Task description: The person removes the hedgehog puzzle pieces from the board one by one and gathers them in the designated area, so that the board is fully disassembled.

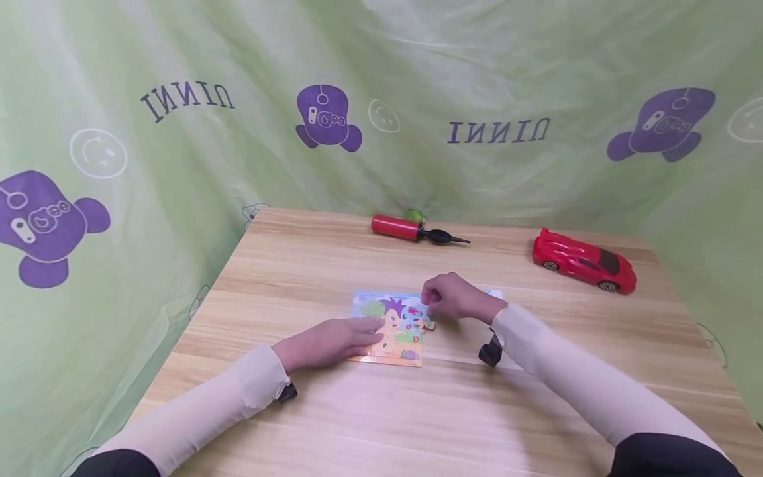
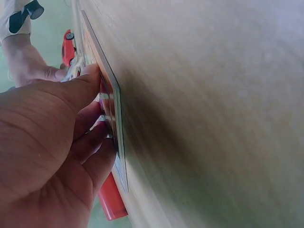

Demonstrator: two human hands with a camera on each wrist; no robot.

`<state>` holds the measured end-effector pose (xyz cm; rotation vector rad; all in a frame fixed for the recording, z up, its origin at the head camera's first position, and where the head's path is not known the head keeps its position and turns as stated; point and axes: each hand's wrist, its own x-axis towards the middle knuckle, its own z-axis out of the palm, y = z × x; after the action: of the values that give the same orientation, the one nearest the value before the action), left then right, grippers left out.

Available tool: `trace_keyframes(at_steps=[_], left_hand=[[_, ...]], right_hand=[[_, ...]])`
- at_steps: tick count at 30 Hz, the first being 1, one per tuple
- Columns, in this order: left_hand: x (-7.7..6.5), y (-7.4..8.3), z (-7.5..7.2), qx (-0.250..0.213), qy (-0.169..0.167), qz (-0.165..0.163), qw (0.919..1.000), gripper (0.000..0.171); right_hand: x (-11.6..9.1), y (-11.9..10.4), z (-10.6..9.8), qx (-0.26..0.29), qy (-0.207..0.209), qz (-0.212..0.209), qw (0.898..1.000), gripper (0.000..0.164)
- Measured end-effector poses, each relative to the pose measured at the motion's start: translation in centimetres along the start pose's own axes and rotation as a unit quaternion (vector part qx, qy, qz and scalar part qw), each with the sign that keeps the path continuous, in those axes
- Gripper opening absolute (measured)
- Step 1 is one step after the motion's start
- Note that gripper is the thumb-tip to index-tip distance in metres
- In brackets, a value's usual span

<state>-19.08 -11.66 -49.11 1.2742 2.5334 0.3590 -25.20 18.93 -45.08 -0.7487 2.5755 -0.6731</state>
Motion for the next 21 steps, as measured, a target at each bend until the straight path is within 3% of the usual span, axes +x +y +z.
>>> trace_keyframes(at_steps=[4, 9, 15, 21], left_hand=[[0.0, 0.2, -0.2, -0.008, -0.005, -0.003, 1.0, 0.046], [0.1, 0.5, -0.6, -0.009, -0.017, -0.011, 0.9998, 0.046], [0.2, 0.2, -0.4, -0.018, -0.016, -0.009, 0.9997, 0.046], [0.1, -0.1, -0.2, -0.009, -0.017, -0.006, 0.9998, 0.047]], right_hand=[[-1.8, 1.3, -1.1, 0.002, -0.019, -0.003, 1.0, 0.009], [-4.7, 3.5, -2.7, 0.005, -0.039, 0.025, 0.999, 0.008], [-7.7, 5.9, -3.4, 0.005, -0.026, 0.052, 0.998, 0.009], [-8.9, 7.4, -3.1, 0.007, -0.012, 0.057, 0.998, 0.01]])
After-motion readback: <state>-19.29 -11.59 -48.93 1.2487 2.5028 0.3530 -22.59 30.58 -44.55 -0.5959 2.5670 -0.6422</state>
